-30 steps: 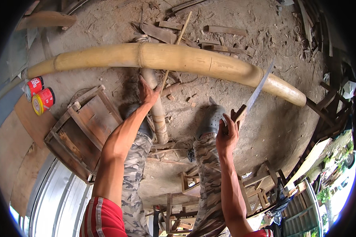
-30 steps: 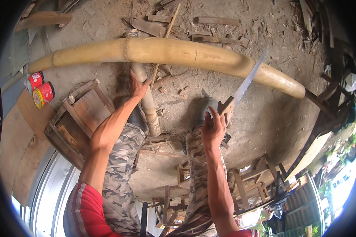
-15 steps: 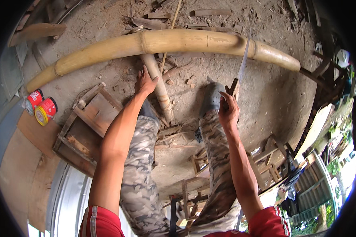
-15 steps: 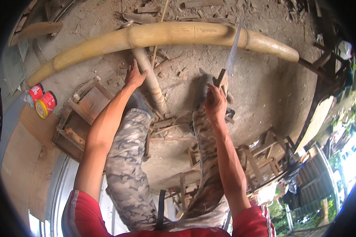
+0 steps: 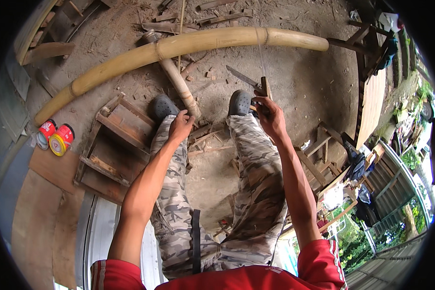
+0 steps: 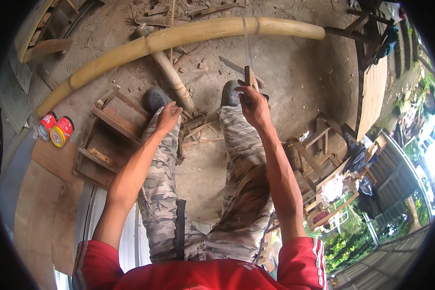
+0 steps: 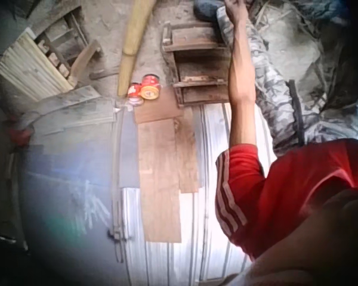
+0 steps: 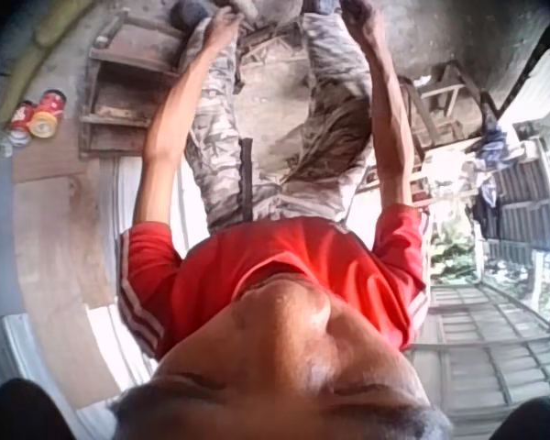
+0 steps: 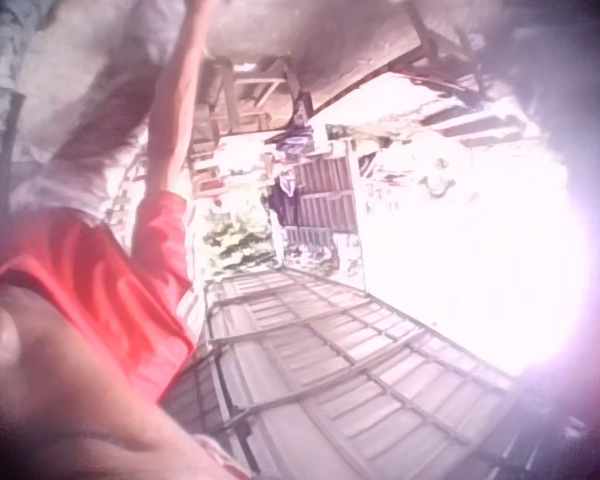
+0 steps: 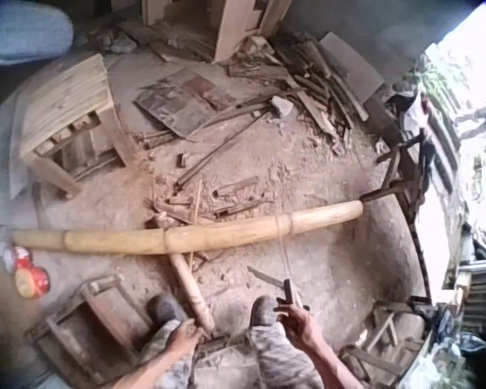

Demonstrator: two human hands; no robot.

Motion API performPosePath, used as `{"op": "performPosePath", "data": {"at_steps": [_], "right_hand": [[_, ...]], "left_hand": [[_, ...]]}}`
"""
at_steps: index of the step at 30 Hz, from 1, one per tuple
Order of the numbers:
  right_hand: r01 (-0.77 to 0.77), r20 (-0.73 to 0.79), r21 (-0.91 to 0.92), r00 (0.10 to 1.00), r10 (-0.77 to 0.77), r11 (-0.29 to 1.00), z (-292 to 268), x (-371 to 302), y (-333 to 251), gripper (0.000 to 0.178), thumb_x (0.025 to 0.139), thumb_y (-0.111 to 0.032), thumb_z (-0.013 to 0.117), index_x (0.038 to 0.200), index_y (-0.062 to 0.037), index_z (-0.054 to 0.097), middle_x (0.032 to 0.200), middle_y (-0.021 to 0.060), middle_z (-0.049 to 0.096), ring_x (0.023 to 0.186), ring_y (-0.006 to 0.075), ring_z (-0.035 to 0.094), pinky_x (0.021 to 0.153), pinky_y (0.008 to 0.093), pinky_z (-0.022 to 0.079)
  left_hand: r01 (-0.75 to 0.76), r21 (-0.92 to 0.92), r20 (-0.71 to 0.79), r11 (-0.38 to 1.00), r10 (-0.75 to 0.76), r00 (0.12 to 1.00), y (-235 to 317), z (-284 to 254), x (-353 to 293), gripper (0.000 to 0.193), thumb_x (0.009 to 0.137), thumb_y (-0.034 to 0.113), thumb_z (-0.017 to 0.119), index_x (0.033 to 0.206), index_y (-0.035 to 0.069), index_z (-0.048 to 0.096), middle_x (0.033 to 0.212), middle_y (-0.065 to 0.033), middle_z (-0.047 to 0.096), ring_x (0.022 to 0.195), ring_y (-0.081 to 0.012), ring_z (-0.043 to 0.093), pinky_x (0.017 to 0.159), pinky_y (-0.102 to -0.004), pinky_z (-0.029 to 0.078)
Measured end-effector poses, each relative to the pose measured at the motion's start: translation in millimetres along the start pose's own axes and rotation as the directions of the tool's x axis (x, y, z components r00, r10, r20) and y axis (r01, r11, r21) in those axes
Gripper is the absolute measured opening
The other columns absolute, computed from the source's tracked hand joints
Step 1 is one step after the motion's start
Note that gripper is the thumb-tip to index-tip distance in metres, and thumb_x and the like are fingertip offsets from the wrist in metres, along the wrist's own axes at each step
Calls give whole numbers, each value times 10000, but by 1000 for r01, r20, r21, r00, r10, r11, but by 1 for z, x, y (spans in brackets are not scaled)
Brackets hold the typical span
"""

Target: The person uses a hand saw to cut a long bamboo pole into shorter sections. They reposition the pole and continue sawing through it multiple times, producing several cut pieces.

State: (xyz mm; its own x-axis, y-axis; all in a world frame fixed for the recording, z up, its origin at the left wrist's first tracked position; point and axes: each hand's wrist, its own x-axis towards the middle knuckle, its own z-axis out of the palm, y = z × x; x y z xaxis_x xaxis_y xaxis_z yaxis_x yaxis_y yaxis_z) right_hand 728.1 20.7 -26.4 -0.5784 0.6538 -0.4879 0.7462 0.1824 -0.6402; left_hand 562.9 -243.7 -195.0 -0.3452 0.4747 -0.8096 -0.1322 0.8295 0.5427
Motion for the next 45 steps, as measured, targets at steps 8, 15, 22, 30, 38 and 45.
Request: {"op": "performPosePath", "data": {"at_steps": [8, 15, 22, 30, 38, 45], "right_hand": [[66, -21, -2, 998, -66, 998, -42, -33, 72, 143, 931, -33, 654, 1067, -71, 680, 969, 78, 710, 703, 120, 571, 661, 280, 482], [-12, -195, -277, 980, -43, 961, -37, -107, 267, 172, 846, -121, 742, 999, -75, 677, 850, 144, 638, 815, 334, 649, 681, 417, 509], [-308, 58, -598, 904, 423, 740, 7, -212, 437, 763, 766, -354, 832, 1444, -234, 504, 1244, 115, 620, 1240, 310, 557, 1020, 487, 406], [-90, 267, -686, 892, 365, 722, 30, -201, 496, 800, 734, -494, 827, 1441, -256, 538, 1296, 79, 621, 1288, 270, 524, 1061, 456, 379], [5, 371, -479, 908, 197, 878, -25, -182, 470, 986, 609, -588, 870, 1437, -156, 553, 1097, 132, 704, 1134, 296, 626, 966, 422, 442], [-77, -11, -383, 997, 79, 921, -86, -148, 378, 613, 892, -602, 653, 1265, -116, 680, 862, 130, 679, 838, 304, 677, 772, 417, 520]], "left_hand": [[28, -40, -83, 999, -31, 996, -15, 42, -44, 609, 930, 413, 678, 1347, -14, 555, 1188, -203, 697, 1077, -310, 682, 914, -387, 523], [44, 102, -97, 994, -34, 995, -12, 169, -45, 578, 926, 421, 678, 1298, -12, 587, 1133, -189, 717, 1038, -297, 690, 907, -380, 524], [218, 24, 348, 976, -213, 913, -62, 403, -36, 727, 898, 449, 716, 1382, -53, 509, 1303, -233, 636, 1167, -328, 642, 998, -384, 502], [267, 70, 510, 961, -265, 818, -106, 527, -60, 1089, 879, 671, 635, 1479, -152, 249, 1496, -330, 397, 1416, -386, 401, 1165, -421, 334], [-80, 38, 89, 996, 77, 993, -84, 517, -109, 696, 935, 661, 559, 1088, -16, 615, 954, -275, 679, 914, -454, 666, 757, -496, 509], [-226, -125, -96, 966, 215, 972, -9, 442, -109, 604, 962, 609, 566, 934, 6, 604, 703, -199, 622, 662, -395, 637, 587, -464, 472]]}}
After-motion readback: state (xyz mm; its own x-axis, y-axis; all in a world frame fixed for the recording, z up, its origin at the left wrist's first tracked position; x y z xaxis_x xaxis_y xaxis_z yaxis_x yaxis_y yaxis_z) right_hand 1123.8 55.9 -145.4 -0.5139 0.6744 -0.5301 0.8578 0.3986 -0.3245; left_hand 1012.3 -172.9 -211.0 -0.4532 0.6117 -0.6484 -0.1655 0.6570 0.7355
